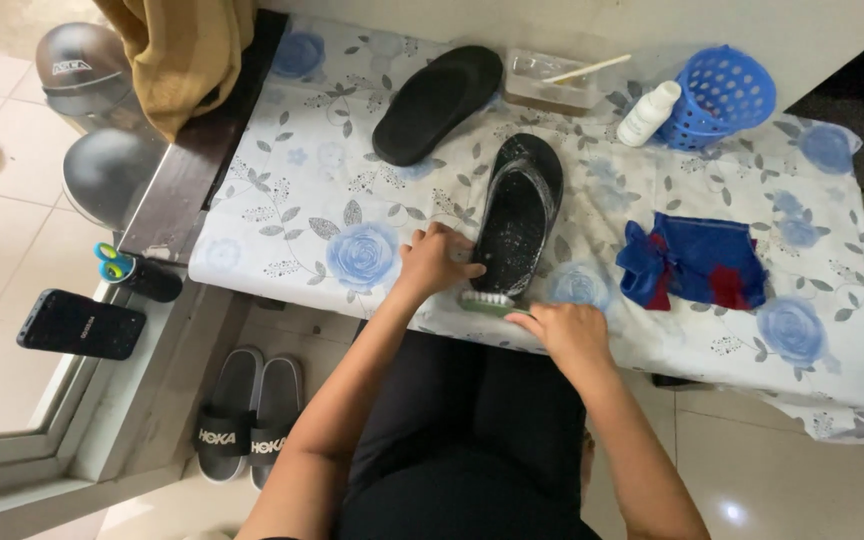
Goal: The person cleans a black shoe by scrubbing the sole with a green brush and wiping the upper with a blue cloth. They then scrub the insole with the brush and wipe it with the cloth.
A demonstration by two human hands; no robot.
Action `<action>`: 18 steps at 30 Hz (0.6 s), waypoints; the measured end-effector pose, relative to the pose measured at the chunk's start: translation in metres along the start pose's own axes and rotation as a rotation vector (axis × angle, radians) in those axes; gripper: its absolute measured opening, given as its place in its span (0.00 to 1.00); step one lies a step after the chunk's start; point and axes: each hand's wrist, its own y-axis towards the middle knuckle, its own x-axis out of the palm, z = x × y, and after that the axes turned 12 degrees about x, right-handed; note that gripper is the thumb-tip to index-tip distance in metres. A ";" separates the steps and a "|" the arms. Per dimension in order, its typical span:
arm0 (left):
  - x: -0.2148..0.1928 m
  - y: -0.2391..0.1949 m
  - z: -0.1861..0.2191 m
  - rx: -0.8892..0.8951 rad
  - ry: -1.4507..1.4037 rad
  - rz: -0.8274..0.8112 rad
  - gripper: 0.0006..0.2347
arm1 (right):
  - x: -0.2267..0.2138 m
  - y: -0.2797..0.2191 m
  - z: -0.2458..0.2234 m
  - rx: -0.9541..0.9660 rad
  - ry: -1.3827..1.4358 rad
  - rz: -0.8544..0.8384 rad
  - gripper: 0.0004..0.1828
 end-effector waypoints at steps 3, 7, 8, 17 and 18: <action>0.001 0.003 -0.002 -0.005 0.004 -0.006 0.20 | -0.013 -0.011 0.035 0.112 -0.065 -0.083 0.26; 0.005 0.000 -0.002 -0.011 0.023 -0.024 0.20 | -0.008 -0.007 0.023 0.145 -0.051 -0.173 0.29; 0.004 -0.002 -0.001 -0.011 0.014 -0.025 0.19 | -0.004 -0.007 0.006 0.128 -0.018 -0.160 0.28; 0.001 -0.011 -0.010 0.007 -0.093 0.023 0.15 | -0.042 -0.010 0.031 0.368 0.430 -0.562 0.24; 0.011 -0.010 -0.018 0.038 -0.145 0.099 0.17 | -0.038 -0.012 0.049 0.408 0.619 -0.711 0.18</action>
